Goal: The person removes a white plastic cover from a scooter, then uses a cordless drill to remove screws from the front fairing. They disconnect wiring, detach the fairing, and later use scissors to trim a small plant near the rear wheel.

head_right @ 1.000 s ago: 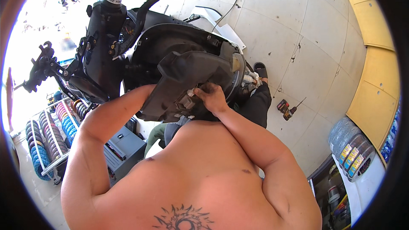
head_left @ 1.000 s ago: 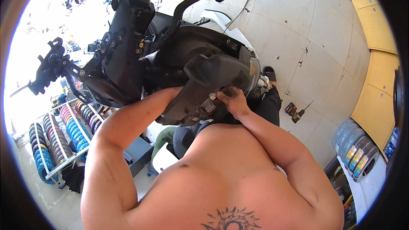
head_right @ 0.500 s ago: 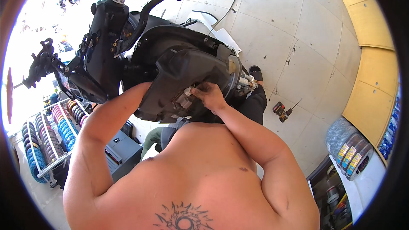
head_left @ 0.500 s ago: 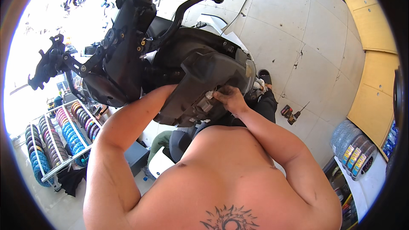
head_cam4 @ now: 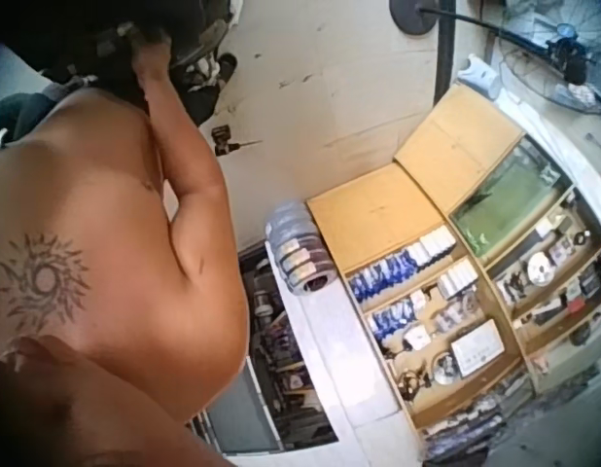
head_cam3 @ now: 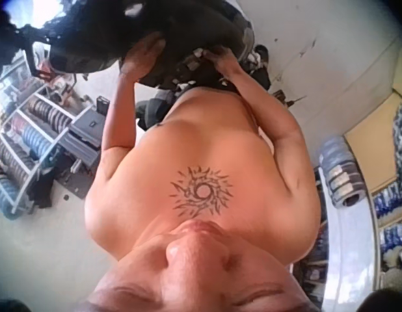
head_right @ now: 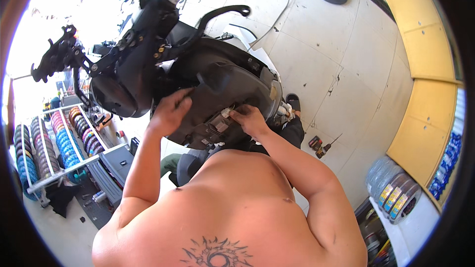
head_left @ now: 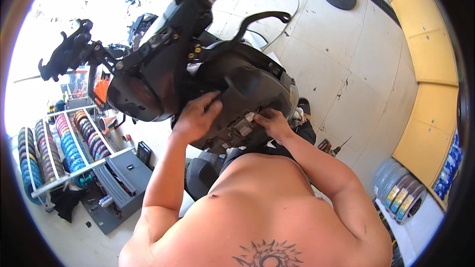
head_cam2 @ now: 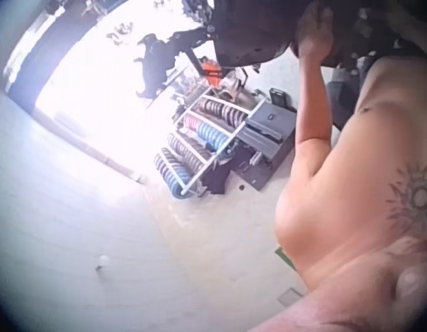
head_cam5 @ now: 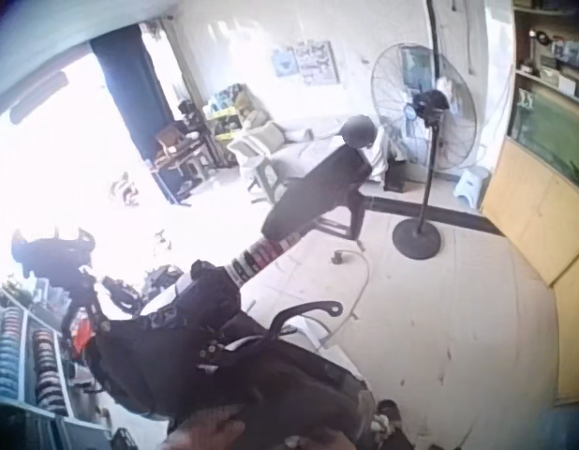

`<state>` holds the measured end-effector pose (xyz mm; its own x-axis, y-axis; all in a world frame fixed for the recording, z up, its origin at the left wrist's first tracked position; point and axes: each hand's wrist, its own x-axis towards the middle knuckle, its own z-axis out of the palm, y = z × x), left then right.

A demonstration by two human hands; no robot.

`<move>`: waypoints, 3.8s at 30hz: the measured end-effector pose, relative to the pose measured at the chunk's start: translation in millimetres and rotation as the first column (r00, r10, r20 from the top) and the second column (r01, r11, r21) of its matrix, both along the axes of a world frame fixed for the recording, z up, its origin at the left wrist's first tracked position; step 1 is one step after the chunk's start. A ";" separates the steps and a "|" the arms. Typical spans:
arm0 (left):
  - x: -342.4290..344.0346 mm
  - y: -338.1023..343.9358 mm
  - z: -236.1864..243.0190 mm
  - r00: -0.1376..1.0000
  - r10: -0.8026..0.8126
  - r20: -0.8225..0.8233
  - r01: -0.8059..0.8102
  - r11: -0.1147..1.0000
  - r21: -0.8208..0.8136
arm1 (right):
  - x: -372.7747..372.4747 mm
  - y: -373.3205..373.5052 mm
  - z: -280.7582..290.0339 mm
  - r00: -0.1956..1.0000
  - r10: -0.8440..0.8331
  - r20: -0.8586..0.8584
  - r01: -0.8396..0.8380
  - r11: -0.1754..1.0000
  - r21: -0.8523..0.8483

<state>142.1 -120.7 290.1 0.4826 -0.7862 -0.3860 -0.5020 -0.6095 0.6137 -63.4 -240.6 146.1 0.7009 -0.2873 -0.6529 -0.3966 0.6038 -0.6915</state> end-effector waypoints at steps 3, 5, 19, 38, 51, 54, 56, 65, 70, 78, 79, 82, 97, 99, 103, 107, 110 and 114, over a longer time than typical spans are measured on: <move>-18.1 45.8 17.3 0.940 -0.029 0.339 0.091 0.981 -0.169 | -2.7 -16.2 2.1 0.981 0.192 0.020 -0.186 0.967 -0.176; -28.7 85.4 21.0 0.906 0.116 0.408 0.011 0.955 -0.297 | 1.2 -34.6 27.0 0.933 0.350 -0.085 -0.360 0.909 -0.209; -79.6 161.7 -84.9 0.517 0.787 -0.338 -0.843 0.400 -0.360 | 47.6 -97.1 12.0 0.984 0.164 -0.071 -0.164 0.677 -0.717; -78.5 179.2 -79.9 0.902 0.348 -0.253 -0.426 0.631 -0.648 | 58.9 -78.9 49.7 0.996 0.049 0.079 0.022 0.706 -0.707; -70.4 174.5 -90.4 0.927 0.289 -0.240 -0.374 0.642 -0.669 | 63.2 -76.5 53.7 0.998 0.035 0.045 0.009 0.676 -0.736; -71.0 171.7 -90.1 0.922 0.316 -0.226 -0.382 0.635 -0.671 | 63.3 -78.7 49.8 0.996 0.035 0.078 0.029 0.720 -0.694; -72.7 171.1 -90.0 0.918 0.339 -0.208 -0.385 0.633 -0.672 | 62.8 -79.0 48.3 0.996 0.031 0.084 0.034 0.736 -0.676; -75.9 164.4 -98.5 0.906 0.394 -0.151 -0.381 0.608 -0.696 | 58.3 -82.5 40.1 0.995 0.005 0.104 0.067 0.739 -0.670; -76.4 158.5 -98.8 0.893 0.421 -0.159 -0.387 0.538 -0.749 | 59.7 -81.6 42.3 0.995 0.040 0.086 0.035 0.689 -0.724; -78.7 157.6 -99.2 0.879 0.450 -0.154 -0.394 0.505 -0.768 | 63.3 -73.5 44.0 0.992 -0.053 0.112 0.115 0.728 -0.675; -79.0 157.9 -99.1 0.879 0.450 -0.159 -0.397 0.504 -0.767 | 63.0 -73.2 43.5 0.994 -0.038 0.100 0.099 0.682 -0.724; -78.1 158.6 -95.5 0.882 0.438 -0.173 -0.415 0.553 -0.722 | 54.6 -83.3 36.7 0.996 -0.056 0.069 0.088 0.757 -0.648; -76.4 160.8 -97.5 0.886 0.441 -0.144 -0.410 0.599 -0.688 | 65.3 -73.5 44.1 0.986 -0.112 0.121 0.163 0.782 -0.601; -76.7 160.4 -98.2 0.884 0.445 -0.141 -0.413 0.602 -0.683 | 66.4 -71.4 45.1 0.988 -0.096 0.124 0.153 0.772 -0.617; -77.6 159.7 -99.6 0.879 0.452 -0.150 -0.419 0.585 -0.694 | 65.3 -72.6 43.2 0.983 -0.134 0.123 0.180 0.807 -0.563; -77.9 157.2 -95.2 0.870 0.464 -0.168 -0.441 0.579 -0.686 | 66.4 -70.6 44.6 0.980 -0.159 0.120 0.199 0.819 -0.538; -76.4 160.8 -98.6 0.889 0.443 -0.115 -0.389 0.600 -0.699 | 63.8 -74.8 41.5 0.981 -0.150 0.126 0.194 0.829 -0.525; -76.8 159.2 -99.0 0.885 0.453 -0.111 -0.385 0.575 -0.722 | 63.8 -73.9 39.9 0.978 -0.156 0.141 0.207 0.827 -0.522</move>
<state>65.3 38.5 191.1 0.8310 -0.4968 0.2504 -0.3710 -0.1596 0.9148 0.4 -314.5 185.9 0.6488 -0.6992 -0.3003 -0.2385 0.1878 -0.9528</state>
